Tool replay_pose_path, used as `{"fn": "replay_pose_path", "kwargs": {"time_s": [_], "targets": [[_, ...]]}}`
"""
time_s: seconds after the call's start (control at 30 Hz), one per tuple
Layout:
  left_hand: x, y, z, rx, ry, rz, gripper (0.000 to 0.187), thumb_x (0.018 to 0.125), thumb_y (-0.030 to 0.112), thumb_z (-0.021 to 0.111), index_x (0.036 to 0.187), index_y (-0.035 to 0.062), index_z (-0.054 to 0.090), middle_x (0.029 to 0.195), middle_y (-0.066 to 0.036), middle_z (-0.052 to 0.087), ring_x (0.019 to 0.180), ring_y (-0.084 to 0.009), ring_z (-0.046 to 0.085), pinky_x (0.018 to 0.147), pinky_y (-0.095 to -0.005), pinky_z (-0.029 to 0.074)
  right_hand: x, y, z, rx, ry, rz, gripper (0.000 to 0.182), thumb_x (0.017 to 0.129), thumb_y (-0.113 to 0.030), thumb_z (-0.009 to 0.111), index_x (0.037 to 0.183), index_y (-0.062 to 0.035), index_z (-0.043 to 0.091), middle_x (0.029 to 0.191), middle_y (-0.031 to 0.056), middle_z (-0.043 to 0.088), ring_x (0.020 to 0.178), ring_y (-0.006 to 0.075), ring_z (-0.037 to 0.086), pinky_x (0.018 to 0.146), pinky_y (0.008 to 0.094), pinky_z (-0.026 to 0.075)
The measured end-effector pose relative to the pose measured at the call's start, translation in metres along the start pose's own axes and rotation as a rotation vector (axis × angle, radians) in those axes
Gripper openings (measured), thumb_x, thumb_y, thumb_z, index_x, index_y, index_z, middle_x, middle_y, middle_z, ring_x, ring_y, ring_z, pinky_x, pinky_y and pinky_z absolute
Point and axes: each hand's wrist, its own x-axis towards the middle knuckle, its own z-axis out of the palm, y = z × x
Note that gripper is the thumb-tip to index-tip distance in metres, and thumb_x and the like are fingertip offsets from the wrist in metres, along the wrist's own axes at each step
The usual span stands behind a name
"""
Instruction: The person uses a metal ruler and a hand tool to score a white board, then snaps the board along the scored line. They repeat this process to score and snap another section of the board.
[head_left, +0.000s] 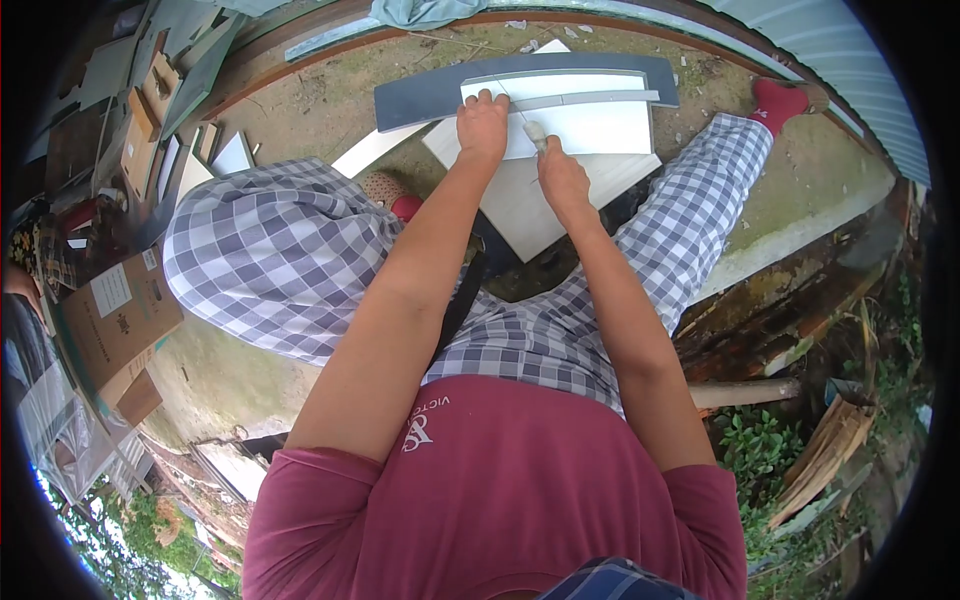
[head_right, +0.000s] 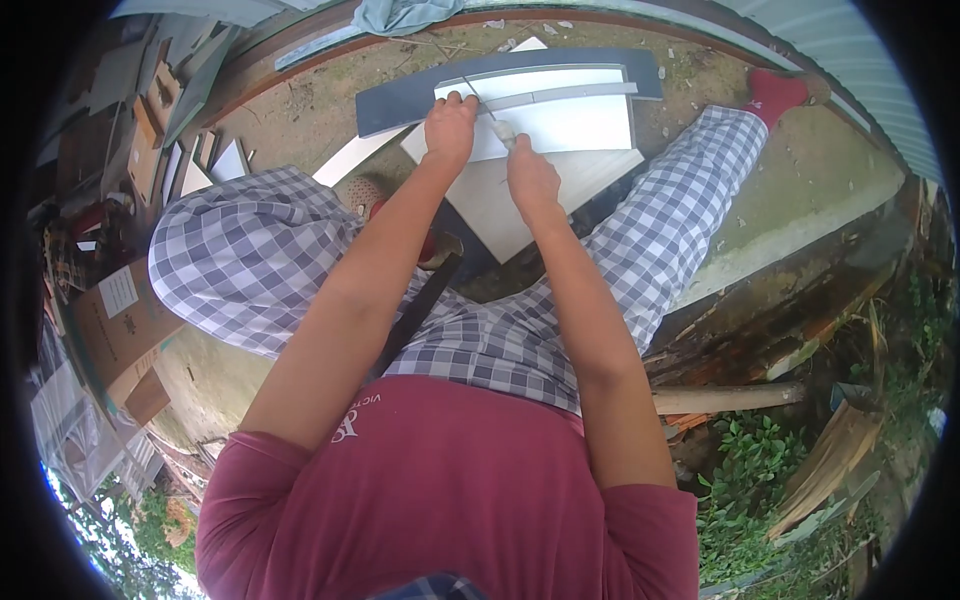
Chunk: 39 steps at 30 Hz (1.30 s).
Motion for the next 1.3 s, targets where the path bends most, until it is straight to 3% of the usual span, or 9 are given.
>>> {"fn": "replay_pose_path", "kwargs": {"time_s": [0.17, 0.37, 0.43, 0.53, 0.77, 0.83, 1.1, 1.17, 1.3], "targets": [[-0.004, 0.008, -0.001, -0.015, -0.036, 0.021, 0.016, 0.074, 0.010, 0.059, 0.090, 0.0074, 0.060, 0.089, -0.012, 0.057, 0.085, -0.0281, 0.058, 0.071, -0.0373, 0.050, -0.003, 0.008, 0.005, 0.044, -0.002, 0.073, 0.025, 0.090, -0.025, 0.045, 0.105, -0.0051, 0.042, 0.081, 0.0277, 0.060, 0.079, 0.0448, 0.059, 0.071, 0.0527, 0.045], [0.005, 0.004, -0.002, -0.086, -0.031, -0.020, 0.018, 0.074, 0.011, 0.062, 0.091, 0.0074, 0.059, 0.091, -0.012, 0.057, 0.087, -0.0301, 0.057, 0.073, -0.0391, 0.049, 0.012, 0.001, 0.007, 0.083, 0.026, 0.076, 0.026, 0.090, -0.025, 0.045, 0.105, -0.0046, 0.043, 0.080, 0.0275, 0.060, 0.078, 0.0447, 0.059, 0.070, 0.0525, 0.046], [0.007, 0.001, -0.005, -0.057, -0.019, -0.046, 0.015, 0.078, 0.008, 0.053, 0.090, 0.0086, 0.062, 0.094, -0.010, 0.057, 0.091, -0.0272, 0.056, 0.075, -0.0385, 0.047, 0.015, -0.003, 0.009, 0.093, 0.018, 0.082, 0.024, 0.090, -0.024, 0.042, 0.105, -0.0052, 0.043, 0.082, 0.0269, 0.061, 0.080, 0.0445, 0.059, 0.071, 0.0526, 0.045], [0.008, 0.000, -0.002, -0.055, -0.021, -0.034, 0.015, 0.077, 0.008, 0.053, 0.090, 0.0088, 0.061, 0.094, -0.010, 0.057, 0.091, -0.0278, 0.056, 0.074, -0.0384, 0.047, 0.013, -0.002, 0.010, 0.111, 0.023, 0.078, 0.024, 0.090, -0.024, 0.042, 0.106, -0.0055, 0.042, 0.081, 0.0267, 0.061, 0.080, 0.0446, 0.059, 0.071, 0.0527, 0.045], [0.006, 0.001, 0.001, -0.019, -0.014, -0.020, 0.013, 0.077, 0.009, 0.054, 0.088, 0.0092, 0.062, 0.092, -0.008, 0.057, 0.089, -0.0257, 0.057, 0.075, -0.0377, 0.047, -0.031, 0.031, 0.013, 0.095, 0.020, 0.091, 0.027, 0.089, -0.022, 0.048, 0.108, -0.0049, 0.040, 0.078, 0.0279, 0.060, 0.078, 0.0444, 0.059, 0.069, 0.0526, 0.045], [0.005, 0.000, 0.003, -0.031, -0.008, -0.020, 0.014, 0.075, 0.010, 0.058, 0.089, 0.0083, 0.061, 0.090, -0.010, 0.057, 0.087, -0.0273, 0.057, 0.074, -0.0378, 0.048, -0.035, 0.031, 0.014, 0.068, 0.006, 0.105, 0.024, 0.089, -0.022, 0.044, 0.106, -0.0055, 0.041, 0.080, 0.0265, 0.061, 0.078, 0.0446, 0.059, 0.069, 0.0530, 0.045], [0.008, -0.001, 0.001, -0.031, 0.001, 0.001, 0.018, 0.073, 0.012, 0.064, 0.090, 0.0073, 0.060, 0.090, -0.012, 0.058, 0.087, -0.0295, 0.057, 0.075, -0.0389, 0.048, 0.009, 0.003, 0.009, 0.052, 0.036, 0.024, 0.018, 0.090, -0.018, 0.038, 0.102, -0.0050, 0.043, 0.080, 0.0248, 0.062, 0.078, 0.0433, 0.060, 0.069, 0.0523, 0.046], [0.007, -0.001, 0.000, -0.031, -0.005, -0.004, 0.017, 0.073, 0.012, 0.064, 0.090, 0.0074, 0.060, 0.090, -0.012, 0.058, 0.087, -0.0297, 0.057, 0.075, -0.0389, 0.048, 0.021, -0.001, 0.014, 0.080, 0.075, 0.013, 0.024, 0.089, -0.023, 0.045, 0.105, -0.0044, 0.043, 0.077, 0.0262, 0.061, 0.075, 0.0438, 0.059, 0.068, 0.0528, 0.046], [0.006, 0.002, -0.003, -0.036, -0.014, -0.019, 0.017, 0.074, 0.011, 0.063, 0.089, 0.0075, 0.060, 0.090, -0.012, 0.058, 0.087, -0.0300, 0.057, 0.074, -0.0389, 0.049, 0.002, 0.005, 0.015, 0.098, 0.073, 0.016, 0.024, 0.089, -0.023, 0.045, 0.105, -0.0044, 0.043, 0.077, 0.0265, 0.061, 0.076, 0.0443, 0.059, 0.068, 0.0528, 0.046]]}}
